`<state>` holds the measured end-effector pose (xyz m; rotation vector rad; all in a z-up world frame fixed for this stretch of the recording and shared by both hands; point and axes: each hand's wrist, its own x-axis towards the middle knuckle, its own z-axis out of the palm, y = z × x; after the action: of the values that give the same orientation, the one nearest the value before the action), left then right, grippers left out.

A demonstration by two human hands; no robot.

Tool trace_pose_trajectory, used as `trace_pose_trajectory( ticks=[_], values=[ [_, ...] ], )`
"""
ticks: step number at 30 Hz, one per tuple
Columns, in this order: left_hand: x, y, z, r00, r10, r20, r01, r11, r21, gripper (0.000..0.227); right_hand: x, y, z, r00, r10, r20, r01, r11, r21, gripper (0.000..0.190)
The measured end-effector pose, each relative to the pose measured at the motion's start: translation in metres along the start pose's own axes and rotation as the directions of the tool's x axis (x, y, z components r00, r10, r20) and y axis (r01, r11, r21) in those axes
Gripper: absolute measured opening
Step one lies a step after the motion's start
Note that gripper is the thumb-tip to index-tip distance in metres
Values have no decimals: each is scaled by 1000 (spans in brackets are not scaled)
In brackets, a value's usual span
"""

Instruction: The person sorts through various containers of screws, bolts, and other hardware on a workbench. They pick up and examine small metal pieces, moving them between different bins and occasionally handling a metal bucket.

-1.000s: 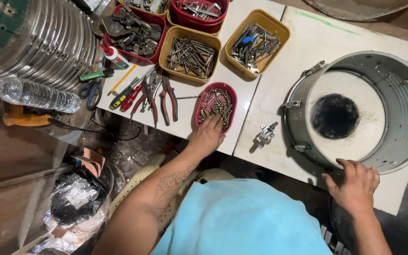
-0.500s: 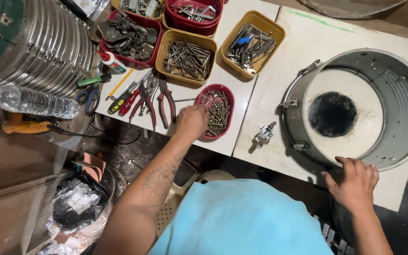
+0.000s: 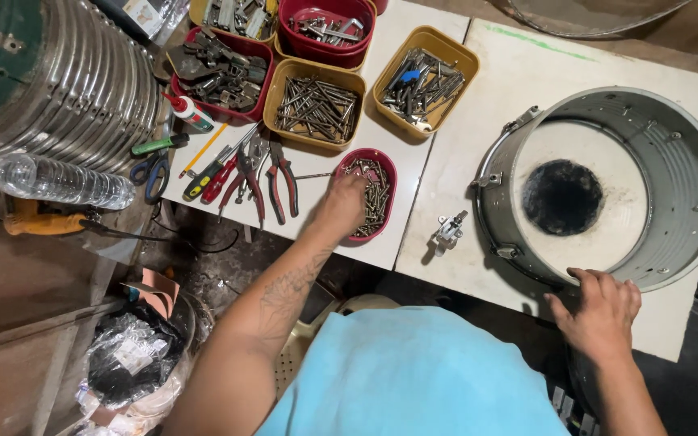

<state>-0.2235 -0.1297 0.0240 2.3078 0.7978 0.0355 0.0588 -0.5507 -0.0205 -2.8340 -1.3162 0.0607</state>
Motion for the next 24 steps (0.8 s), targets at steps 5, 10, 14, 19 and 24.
trace_pose_trajectory(
  ticks=[5,10,14,19,24],
  values=[
    [14,47,-24,885,-275,377,256,961,100,76,1,-1,-1,1000,1,6,-1,1000,-1,70],
    [19,55,-33,851,-318,418,277,948,158,80,2,-3,2,999,17,-38,-17,1000,2,69],
    [14,55,-30,878,-284,385,253,959,130,71,2,-3,0,999,35,-6,-35,999,-2,68],
    [18,41,-19,889,-270,371,238,963,129,64,2,-3,2,999,39,5,-39,999,-13,68],
    [57,-53,63,986,-12,167,-34,963,267,58,3,5,14,994,-30,-101,28,999,-30,69]
  ],
)
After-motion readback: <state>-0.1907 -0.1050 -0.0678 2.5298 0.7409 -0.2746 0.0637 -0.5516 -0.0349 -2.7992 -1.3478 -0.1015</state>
